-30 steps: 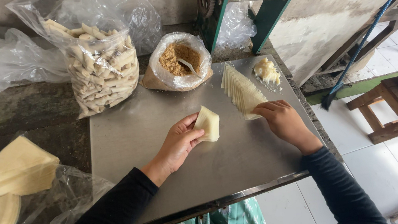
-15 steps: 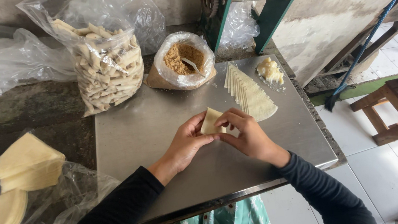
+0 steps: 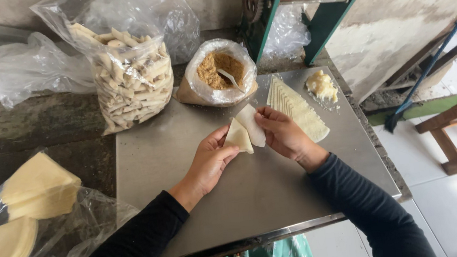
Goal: The person folds triangular wrappers, scoops a brown granular filling with a spoon, and seals each dumpling. Completed dumplings are stacked on the metal table. The person handles wrappers, filling, and a spoon throughout the task.
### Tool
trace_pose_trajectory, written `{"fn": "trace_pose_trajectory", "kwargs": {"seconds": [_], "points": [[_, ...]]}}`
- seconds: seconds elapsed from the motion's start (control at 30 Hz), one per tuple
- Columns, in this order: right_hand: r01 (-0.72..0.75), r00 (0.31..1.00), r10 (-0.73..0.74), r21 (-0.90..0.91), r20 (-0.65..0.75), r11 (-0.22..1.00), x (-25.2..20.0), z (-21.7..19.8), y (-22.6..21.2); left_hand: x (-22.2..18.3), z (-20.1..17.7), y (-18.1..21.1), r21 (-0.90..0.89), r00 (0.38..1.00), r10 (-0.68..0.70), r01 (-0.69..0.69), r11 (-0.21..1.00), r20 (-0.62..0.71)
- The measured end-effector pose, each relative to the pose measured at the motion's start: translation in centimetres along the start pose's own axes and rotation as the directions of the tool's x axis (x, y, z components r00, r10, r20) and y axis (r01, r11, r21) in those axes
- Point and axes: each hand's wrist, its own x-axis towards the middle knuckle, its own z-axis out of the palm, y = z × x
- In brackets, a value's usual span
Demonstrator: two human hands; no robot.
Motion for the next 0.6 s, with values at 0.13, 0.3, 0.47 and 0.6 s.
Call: {"fn": "trace_pose_trajectory", "kwargs": {"seconds": [0.13,0.3,0.47,0.6], "points": [[-0.025,0.997,0.027,-0.026,0.076,0.999,-0.1,-0.7,-0.1,0.0,0.2,-0.2,-0.012,0.999,-0.018,0.018,1.000,0.034],[0.026,0.999,-0.028,-0.051,-0.045,0.998,-1.0,-3.9,-2.0,-0.1,0.3,-0.1,-0.045,0.998,-0.038,0.040,0.998,0.043],[0.212,0.861,-0.407,-0.512,-0.305,0.833,-3.6,-9.0,-5.9,-0.3,0.5,0.3,-0.050,0.999,-0.023,0.025,0.998,0.030],[0.058,0.786,-0.618,-0.992,-0.025,0.113,-3.9,-10.5,-6.6,-0.6,0.7,0.7,-0.007,0.999,-0.035,0.035,0.999,0.005]]}}
